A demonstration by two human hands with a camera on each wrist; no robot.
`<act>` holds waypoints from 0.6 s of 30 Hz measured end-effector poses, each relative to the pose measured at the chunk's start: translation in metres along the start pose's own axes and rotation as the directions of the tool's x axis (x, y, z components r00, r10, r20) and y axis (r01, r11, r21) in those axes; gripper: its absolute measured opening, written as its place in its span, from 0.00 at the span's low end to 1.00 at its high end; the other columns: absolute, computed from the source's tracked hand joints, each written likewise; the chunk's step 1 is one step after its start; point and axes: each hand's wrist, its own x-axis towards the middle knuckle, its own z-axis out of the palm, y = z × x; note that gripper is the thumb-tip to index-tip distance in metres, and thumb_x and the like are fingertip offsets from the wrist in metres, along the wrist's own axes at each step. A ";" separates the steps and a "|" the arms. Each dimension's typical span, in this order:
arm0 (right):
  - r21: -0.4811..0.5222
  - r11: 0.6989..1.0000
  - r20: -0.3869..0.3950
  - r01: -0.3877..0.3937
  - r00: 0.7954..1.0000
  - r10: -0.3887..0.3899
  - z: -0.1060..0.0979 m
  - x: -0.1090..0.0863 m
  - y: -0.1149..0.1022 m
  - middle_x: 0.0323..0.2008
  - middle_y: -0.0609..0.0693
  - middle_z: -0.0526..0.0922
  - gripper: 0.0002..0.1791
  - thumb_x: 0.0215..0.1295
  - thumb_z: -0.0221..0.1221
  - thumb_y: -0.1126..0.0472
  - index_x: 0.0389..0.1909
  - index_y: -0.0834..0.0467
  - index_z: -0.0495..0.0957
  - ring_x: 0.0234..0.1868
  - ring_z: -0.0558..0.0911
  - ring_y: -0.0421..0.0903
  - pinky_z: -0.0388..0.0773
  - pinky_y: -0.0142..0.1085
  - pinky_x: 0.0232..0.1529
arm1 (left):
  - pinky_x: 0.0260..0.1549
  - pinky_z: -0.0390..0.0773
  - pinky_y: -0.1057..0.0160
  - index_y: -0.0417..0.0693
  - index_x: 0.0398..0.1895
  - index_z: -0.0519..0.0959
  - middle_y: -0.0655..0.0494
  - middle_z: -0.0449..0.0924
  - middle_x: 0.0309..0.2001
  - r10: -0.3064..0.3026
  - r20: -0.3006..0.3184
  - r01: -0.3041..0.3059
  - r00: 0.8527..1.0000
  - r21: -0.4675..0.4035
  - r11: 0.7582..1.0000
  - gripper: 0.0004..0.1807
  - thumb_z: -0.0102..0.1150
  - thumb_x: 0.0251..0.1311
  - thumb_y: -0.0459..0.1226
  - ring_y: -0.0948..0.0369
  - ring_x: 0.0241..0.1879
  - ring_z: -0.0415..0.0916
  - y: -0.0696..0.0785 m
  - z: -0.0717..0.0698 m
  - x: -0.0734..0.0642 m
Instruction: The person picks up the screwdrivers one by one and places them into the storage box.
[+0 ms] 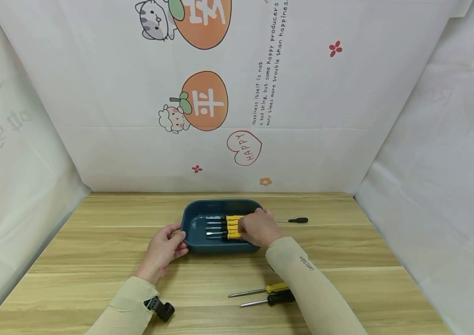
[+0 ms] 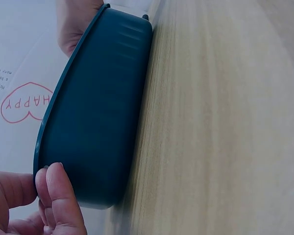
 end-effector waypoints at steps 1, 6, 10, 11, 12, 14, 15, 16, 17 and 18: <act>-0.002 1.000 -0.003 0.001 1.000 -0.001 0.000 0.000 0.000 0.40 0.38 0.89 0.07 0.64 0.73 0.55 0.42 0.45 0.90 0.47 0.80 0.46 0.68 0.57 0.66 | 0.33 0.87 0.67 0.38 0.71 0.72 0.48 0.74 0.41 0.000 0.000 0.000 1.000 0.000 1.000 0.23 0.55 0.76 0.34 0.60 0.34 0.78 0.000 0.000 0.000; -0.016 1.000 -0.017 0.004 1.000 -0.004 0.000 -0.001 -0.001 0.39 0.38 0.89 0.07 0.63 0.74 0.55 0.41 0.46 0.90 0.48 0.79 0.47 0.69 0.58 0.65 | 0.33 0.87 0.67 0.38 0.71 0.72 0.48 0.74 0.41 -0.001 0.000 0.001 1.000 0.000 1.000 0.23 0.55 0.76 0.34 0.60 0.34 0.78 0.000 0.000 0.000; -0.033 0.999 -0.029 0.011 1.000 -0.011 0.000 -0.002 -0.001 0.38 0.38 0.89 0.07 0.62 0.75 0.55 0.40 0.46 0.90 0.47 0.78 0.48 0.70 0.56 0.64 | 0.33 0.87 0.67 0.38 0.71 0.72 0.48 0.74 0.41 0.002 0.001 -0.002 1.000 0.000 1.000 0.23 0.55 0.76 0.34 0.60 0.34 0.78 0.000 0.000 -0.001; -0.039 0.999 -0.031 0.012 0.999 -0.013 0.000 -0.002 -0.002 0.38 0.38 0.89 0.07 0.62 0.75 0.54 0.40 0.46 0.90 0.47 0.78 0.48 0.70 0.55 0.63 | 0.33 0.87 0.67 0.38 0.71 0.72 0.48 0.74 0.41 0.003 0.001 -0.003 1.000 0.000 1.000 0.23 0.55 0.76 0.34 0.60 0.34 0.78 0.000 0.000 -0.001; -0.043 0.999 -0.033 0.013 0.999 -0.014 0.000 -0.002 -0.002 0.38 0.38 0.89 0.07 0.62 0.75 0.54 0.40 0.46 0.90 0.46 0.77 0.48 0.70 0.54 0.62 | 0.33 0.87 0.67 0.38 0.71 0.72 0.48 0.74 0.40 0.003 0.002 -0.003 1.000 0.000 1.000 0.23 0.55 0.76 0.34 0.60 0.34 0.78 0.000 0.000 0.000; -0.052 0.999 -0.035 0.012 0.999 -0.014 0.000 -0.001 -0.002 0.37 0.38 0.89 0.07 0.61 0.75 0.54 0.40 0.46 0.90 0.46 0.77 0.48 0.70 0.53 0.60 | 0.33 0.87 0.68 0.37 0.71 0.71 0.48 0.74 0.40 0.005 0.002 -0.005 1.000 0.000 1.000 0.23 0.55 0.76 0.34 0.60 0.34 0.78 0.000 0.000 0.000; -0.058 0.998 -0.036 0.010 0.999 -0.012 0.000 -0.001 -0.002 0.37 0.38 0.89 0.07 0.61 0.75 0.54 0.40 0.46 0.90 0.46 0.76 0.48 0.70 0.52 0.59 | 0.33 0.87 0.68 0.38 0.71 0.72 0.48 0.74 0.40 0.004 0.002 -0.004 1.000 0.000 1.000 0.23 0.55 0.76 0.34 0.60 0.34 0.78 0.000 -0.001 0.000; -0.061 0.998 -0.035 0.008 0.999 -0.010 0.001 -0.001 -0.003 0.37 0.38 0.89 0.07 0.61 0.75 0.53 0.40 0.46 0.90 0.45 0.76 0.48 0.70 0.51 0.58 | 0.33 0.87 0.68 0.38 0.71 0.72 0.48 0.74 0.40 0.005 0.003 -0.005 1.000 0.000 1.000 0.23 0.55 0.76 0.34 0.60 0.34 0.78 0.000 -0.001 -0.001; -0.062 0.998 -0.037 0.007 0.999 -0.009 0.001 -0.001 -0.003 0.37 0.38 0.89 0.07 0.61 0.75 0.53 0.39 0.46 0.90 0.45 0.76 0.48 0.70 0.51 0.57 | 0.33 0.87 0.68 0.38 0.71 0.71 0.48 0.74 0.40 0.004 0.004 -0.004 1.000 -0.001 1.000 0.23 0.55 0.76 0.34 0.60 0.34 0.78 0.000 0.000 -0.001; -0.063 0.998 -0.038 0.004 0.999 -0.007 0.001 -0.001 -0.003 0.37 0.37 0.89 0.06 0.61 0.75 0.53 0.39 0.45 0.90 0.45 0.76 0.48 0.70 0.50 0.56 | 0.33 0.87 0.68 0.38 0.71 0.71 0.48 0.74 0.40 0.004 0.004 -0.004 1.000 -0.002 1.000 0.23 0.55 0.76 0.34 0.60 0.34 0.78 0.000 0.000 -0.001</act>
